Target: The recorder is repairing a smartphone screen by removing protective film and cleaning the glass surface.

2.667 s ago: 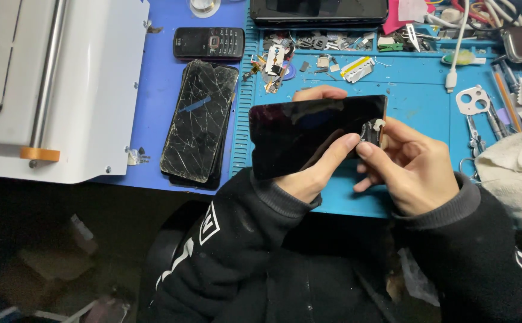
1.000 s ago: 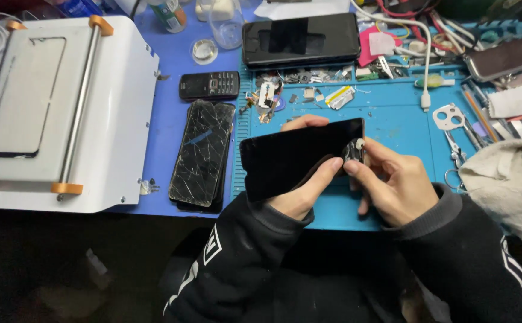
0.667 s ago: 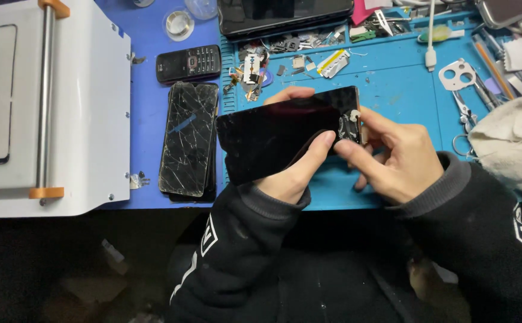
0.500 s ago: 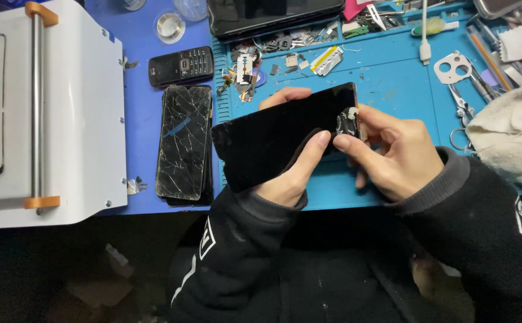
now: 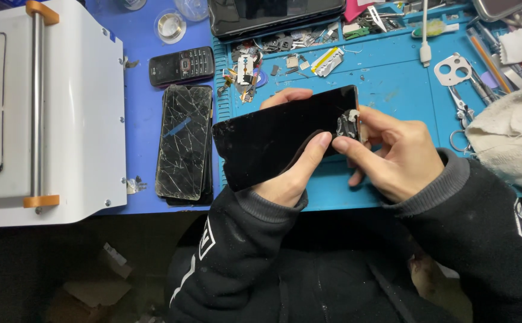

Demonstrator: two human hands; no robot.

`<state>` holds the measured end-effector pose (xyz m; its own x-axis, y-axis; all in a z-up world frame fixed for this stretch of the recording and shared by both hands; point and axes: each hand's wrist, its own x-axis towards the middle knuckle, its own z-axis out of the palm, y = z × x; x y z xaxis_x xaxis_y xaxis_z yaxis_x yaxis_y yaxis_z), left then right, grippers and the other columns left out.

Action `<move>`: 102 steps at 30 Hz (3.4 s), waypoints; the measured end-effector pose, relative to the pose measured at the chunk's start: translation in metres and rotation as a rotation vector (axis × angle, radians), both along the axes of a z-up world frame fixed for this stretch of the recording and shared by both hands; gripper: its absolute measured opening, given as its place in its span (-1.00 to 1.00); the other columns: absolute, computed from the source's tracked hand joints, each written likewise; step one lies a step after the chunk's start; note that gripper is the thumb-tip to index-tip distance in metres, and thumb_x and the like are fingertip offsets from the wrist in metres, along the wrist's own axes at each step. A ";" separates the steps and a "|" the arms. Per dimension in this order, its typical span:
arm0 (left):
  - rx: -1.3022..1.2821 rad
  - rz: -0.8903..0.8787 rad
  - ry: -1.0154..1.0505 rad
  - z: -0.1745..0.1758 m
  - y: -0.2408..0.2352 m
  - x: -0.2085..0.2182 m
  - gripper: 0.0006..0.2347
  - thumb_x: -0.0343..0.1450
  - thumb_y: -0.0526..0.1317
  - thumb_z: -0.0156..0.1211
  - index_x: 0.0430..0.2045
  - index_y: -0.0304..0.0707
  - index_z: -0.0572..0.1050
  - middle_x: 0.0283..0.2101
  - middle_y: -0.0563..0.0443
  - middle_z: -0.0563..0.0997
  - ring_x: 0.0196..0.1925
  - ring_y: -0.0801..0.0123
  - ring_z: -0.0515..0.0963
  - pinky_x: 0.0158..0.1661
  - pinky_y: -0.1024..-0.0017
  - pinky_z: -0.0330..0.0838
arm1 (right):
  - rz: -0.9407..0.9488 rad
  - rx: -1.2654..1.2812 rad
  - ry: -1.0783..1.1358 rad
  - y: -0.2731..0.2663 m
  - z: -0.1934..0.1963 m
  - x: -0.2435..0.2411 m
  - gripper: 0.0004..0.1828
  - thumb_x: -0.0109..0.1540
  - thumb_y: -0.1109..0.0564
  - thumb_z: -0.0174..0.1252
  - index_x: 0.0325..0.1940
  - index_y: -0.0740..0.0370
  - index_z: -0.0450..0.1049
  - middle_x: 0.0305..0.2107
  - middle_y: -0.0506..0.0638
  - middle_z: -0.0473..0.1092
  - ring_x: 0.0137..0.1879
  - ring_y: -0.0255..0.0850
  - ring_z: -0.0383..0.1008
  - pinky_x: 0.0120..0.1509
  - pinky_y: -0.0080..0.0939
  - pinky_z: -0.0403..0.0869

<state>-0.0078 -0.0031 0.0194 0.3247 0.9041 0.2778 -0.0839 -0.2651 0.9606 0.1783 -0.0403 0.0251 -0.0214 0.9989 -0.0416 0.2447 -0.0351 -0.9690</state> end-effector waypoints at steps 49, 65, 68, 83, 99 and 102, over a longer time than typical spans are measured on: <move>-0.060 0.099 -0.084 -0.002 0.003 0.005 -0.59 0.42 -0.44 0.29 0.16 -0.38 0.37 0.00 -0.01 0.55 0.06 0.47 0.56 0.10 0.51 0.49 | -0.003 -0.335 0.184 0.001 -0.028 0.019 -0.79 0.34 0.06 0.07 -0.20 0.26 0.48 -0.57 -0.15 0.38 -0.61 -0.46 0.17 -0.58 -0.41 0.14; -0.059 0.073 -0.085 0.000 0.001 0.002 -0.60 0.42 -0.46 0.28 0.17 -0.38 0.38 0.03 -0.02 0.54 0.08 0.45 0.55 0.12 0.49 0.48 | -0.047 -0.334 0.134 0.001 -0.017 0.013 -0.81 0.27 0.10 0.14 -0.21 0.30 0.51 -0.59 -0.10 0.41 -0.65 -0.38 0.25 -0.61 -0.35 0.22; -0.077 0.055 -0.111 0.000 0.003 0.001 -0.60 0.42 -0.46 0.28 0.16 -0.37 0.37 0.05 -0.04 0.54 0.11 0.44 0.55 0.15 0.48 0.48 | 0.002 -0.297 0.204 0.000 -0.029 0.023 -0.77 0.31 0.08 0.09 -0.20 0.33 0.50 -0.56 -0.09 0.42 -0.62 -0.39 0.30 -0.58 -0.38 0.31; -0.113 0.040 -0.157 -0.003 0.001 0.003 -0.59 0.43 -0.45 0.25 0.19 -0.37 0.36 0.04 -0.02 0.55 0.10 0.45 0.55 0.14 0.49 0.47 | -0.014 -0.268 0.169 -0.001 -0.026 0.020 -0.72 0.34 0.06 0.04 -0.19 0.34 0.53 -0.56 -0.07 0.41 -0.61 -0.38 0.35 -0.55 -0.38 0.37; -0.134 -0.018 -0.224 -0.009 0.002 0.003 -0.56 0.43 -0.48 0.26 0.22 -0.38 0.32 0.08 -0.08 0.54 0.15 0.39 0.55 0.20 0.42 0.48 | 0.030 -0.262 0.250 -0.001 -0.031 0.024 -0.72 0.35 0.08 0.08 -0.16 0.40 0.51 -0.54 -0.06 0.36 -0.52 -0.38 0.38 -0.47 -0.33 0.50; -0.094 -0.008 -0.228 -0.012 0.001 0.005 -0.56 0.44 -0.48 0.26 0.22 -0.37 0.32 0.12 -0.05 0.50 0.18 0.41 0.53 0.22 0.43 0.47 | -0.012 -0.248 0.176 0.000 -0.016 0.011 -0.77 0.29 0.13 0.14 -0.15 0.40 0.52 -0.51 -0.09 0.37 -0.50 -0.37 0.37 -0.49 -0.30 0.49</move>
